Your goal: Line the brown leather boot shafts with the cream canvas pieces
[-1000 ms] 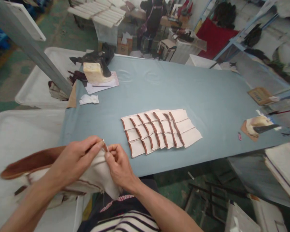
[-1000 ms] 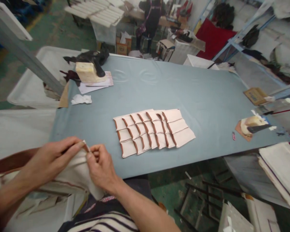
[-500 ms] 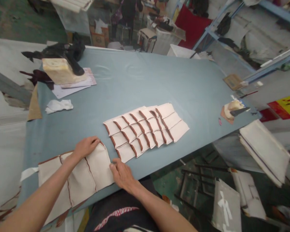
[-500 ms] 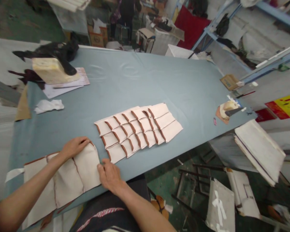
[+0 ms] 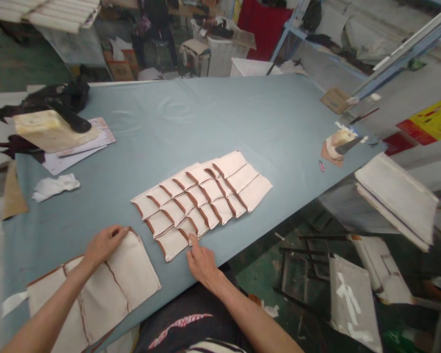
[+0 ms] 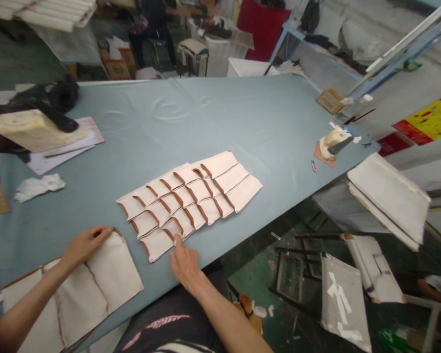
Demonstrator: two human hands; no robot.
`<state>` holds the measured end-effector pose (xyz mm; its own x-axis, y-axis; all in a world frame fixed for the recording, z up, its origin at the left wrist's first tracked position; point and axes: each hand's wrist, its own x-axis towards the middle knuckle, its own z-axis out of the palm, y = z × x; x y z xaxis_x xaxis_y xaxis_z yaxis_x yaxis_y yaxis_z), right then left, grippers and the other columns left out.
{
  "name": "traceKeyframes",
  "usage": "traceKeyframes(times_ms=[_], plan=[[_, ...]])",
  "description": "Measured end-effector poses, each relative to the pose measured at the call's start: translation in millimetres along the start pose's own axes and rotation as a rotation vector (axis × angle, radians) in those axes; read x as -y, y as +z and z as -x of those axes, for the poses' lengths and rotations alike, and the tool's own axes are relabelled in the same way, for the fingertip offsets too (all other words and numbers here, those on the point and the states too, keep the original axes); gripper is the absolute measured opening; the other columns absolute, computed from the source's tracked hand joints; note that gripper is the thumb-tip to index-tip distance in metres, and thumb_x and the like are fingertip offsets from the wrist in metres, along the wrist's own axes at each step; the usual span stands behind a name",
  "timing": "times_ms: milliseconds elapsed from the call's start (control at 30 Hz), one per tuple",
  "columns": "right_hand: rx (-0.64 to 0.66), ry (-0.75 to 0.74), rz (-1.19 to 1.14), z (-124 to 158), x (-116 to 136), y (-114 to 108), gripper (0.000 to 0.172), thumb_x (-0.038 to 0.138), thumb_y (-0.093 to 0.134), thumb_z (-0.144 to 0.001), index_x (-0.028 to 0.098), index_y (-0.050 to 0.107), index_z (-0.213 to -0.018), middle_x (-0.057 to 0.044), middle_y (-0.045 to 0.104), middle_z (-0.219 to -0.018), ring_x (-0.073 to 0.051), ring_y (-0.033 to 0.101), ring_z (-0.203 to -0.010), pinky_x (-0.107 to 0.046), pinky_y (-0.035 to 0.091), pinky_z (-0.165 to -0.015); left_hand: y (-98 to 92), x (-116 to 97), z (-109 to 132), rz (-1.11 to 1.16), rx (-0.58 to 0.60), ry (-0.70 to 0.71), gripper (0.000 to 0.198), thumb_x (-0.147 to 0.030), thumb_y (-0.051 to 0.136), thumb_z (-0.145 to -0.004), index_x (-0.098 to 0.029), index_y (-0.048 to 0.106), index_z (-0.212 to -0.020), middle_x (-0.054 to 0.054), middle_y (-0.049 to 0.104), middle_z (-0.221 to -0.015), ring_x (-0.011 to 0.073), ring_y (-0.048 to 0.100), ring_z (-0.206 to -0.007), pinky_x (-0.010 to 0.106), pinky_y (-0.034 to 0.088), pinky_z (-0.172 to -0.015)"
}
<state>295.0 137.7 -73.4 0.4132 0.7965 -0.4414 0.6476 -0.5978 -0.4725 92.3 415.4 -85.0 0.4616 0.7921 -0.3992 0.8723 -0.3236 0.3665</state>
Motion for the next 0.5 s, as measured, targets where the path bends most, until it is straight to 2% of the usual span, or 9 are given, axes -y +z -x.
traceKeyframes(times_ms=[100,167,233,300,400,500], plan=[[0.014,-0.06,-0.016,-5.7,-22.0,-15.4,0.058,0.028,0.042,-0.111,0.019,0.037,-0.168,-0.014,0.083,-0.105,-0.031,0.08,-0.099,-0.04,0.057,-0.09,-3.0,-18.1,10.8,-0.036,-0.103,-0.063,0.028,-0.042,0.068,-0.105,-0.015,0.072,-0.109,0.005,0.074,-0.103,0.0232,0.073,-0.095,0.044,0.061,-0.091],[0.035,-0.08,-0.029,-10.4,-37.3,-27.6,0.061,0.021,0.042,-0.108,0.018,0.037,-0.169,-0.015,0.084,-0.103,-0.031,0.08,-0.097,-0.039,0.057,-0.087,-5.8,-36.3,26.2,-0.06,-0.232,-0.103,0.03,-0.04,0.065,-0.104,-0.014,0.068,-0.119,0.012,0.073,-0.12,0.0286,0.07,-0.114,0.052,0.055,-0.105],[0.068,-0.121,-0.05,-14.1,-50.0,-40.3,0.064,0.018,0.047,-0.103,0.015,0.04,-0.167,-0.016,0.084,-0.102,-0.032,0.08,-0.094,-0.039,0.057,-0.085,-5.4,-59.2,49.7,-0.071,-0.351,-0.129,0.04,-0.039,0.058,-0.101,-0.011,0.065,-0.127,0.019,0.069,-0.134,0.0356,0.063,-0.131,0.058,0.045,-0.117],[0.09,-0.19,-0.087,-15.5,-60.0,-52.9,0.066,0.023,0.051,-0.103,0.017,0.04,-0.167,-0.015,0.084,-0.104,-0.033,0.079,-0.096,-0.04,0.057,-0.087,2.1,-85.4,79.6,-0.055,-0.411,-0.141,0.05,-0.043,0.05,-0.095,-0.008,0.065,-0.128,0.024,0.068,-0.138,0.041,0.058,-0.138,0.057,0.04,-0.123],[0.086,-0.231,-0.138,-15.2,-75.4,-70.9,0.065,0.028,0.045,-0.107,0.018,0.033,-0.17,-0.015,0.083,-0.107,-0.033,0.079,-0.099,-0.042,0.056,-0.09,29.5,-125.5,127.7,0.019,-0.4,-0.184,0.052,-0.053,0.045,-0.092,-0.015,0.066,-0.121,0.022,0.073,-0.132,0.0423,0.064,-0.131,0.056,0.047,-0.118],[0.105,-0.205,-0.162,-14.9,-94.6,-85.6,0.064,0.023,0.044,-0.105,0.01,0.037,-0.168,-0.02,0.083,-0.105,-0.035,0.08,-0.096,-0.044,0.057,-0.087,68.1,-160.6,166.6,0.142,-0.305,-0.243,0.05,-0.063,0.046,-0.091,-0.023,0.068,-0.112,0.016,0.08,-0.119,0.037,0.078,-0.103,0.048,0.062,-0.094]])
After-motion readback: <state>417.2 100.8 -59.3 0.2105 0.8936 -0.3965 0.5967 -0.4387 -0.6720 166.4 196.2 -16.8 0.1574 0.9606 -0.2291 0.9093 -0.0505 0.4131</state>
